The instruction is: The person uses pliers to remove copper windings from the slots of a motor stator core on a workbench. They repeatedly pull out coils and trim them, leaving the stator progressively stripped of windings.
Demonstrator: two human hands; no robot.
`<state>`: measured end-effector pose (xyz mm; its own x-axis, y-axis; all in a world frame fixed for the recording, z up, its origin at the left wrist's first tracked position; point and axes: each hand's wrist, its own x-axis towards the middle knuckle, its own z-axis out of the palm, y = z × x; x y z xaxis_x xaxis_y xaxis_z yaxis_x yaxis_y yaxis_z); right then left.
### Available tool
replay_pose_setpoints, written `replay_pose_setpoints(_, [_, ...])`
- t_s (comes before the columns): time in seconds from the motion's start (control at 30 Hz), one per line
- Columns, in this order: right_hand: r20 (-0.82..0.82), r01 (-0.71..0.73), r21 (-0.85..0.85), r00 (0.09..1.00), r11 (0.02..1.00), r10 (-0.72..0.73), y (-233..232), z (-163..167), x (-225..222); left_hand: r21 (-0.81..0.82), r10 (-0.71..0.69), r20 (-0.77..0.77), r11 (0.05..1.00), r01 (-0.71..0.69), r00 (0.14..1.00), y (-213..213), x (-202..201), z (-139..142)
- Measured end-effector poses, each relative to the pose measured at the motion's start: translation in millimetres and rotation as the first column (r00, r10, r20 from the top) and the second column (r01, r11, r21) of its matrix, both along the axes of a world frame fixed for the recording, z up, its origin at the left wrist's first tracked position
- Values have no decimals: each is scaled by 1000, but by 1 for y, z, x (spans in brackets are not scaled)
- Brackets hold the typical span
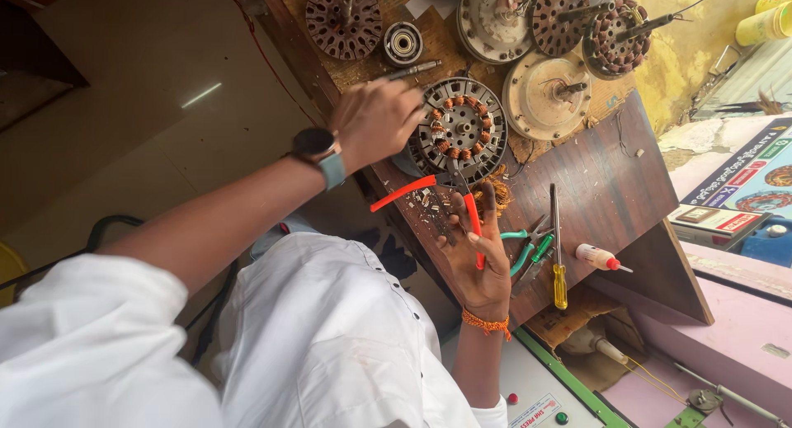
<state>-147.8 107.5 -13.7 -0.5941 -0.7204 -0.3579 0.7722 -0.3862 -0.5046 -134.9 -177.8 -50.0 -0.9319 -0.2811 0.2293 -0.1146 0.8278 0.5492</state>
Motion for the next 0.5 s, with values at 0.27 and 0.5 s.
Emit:
replay_pose_setpoints(0.27, [-137, 75, 354, 990, 932, -28, -19, -5, 13, 552, -372, 526, 833, 26, 765, 81, 98, 5])
replay_pose_setpoints(0.5, [89, -213, 320, 977, 923, 194, -20, -22, -4, 262, -219, 337, 956, 132, 916, 131, 84, 4])
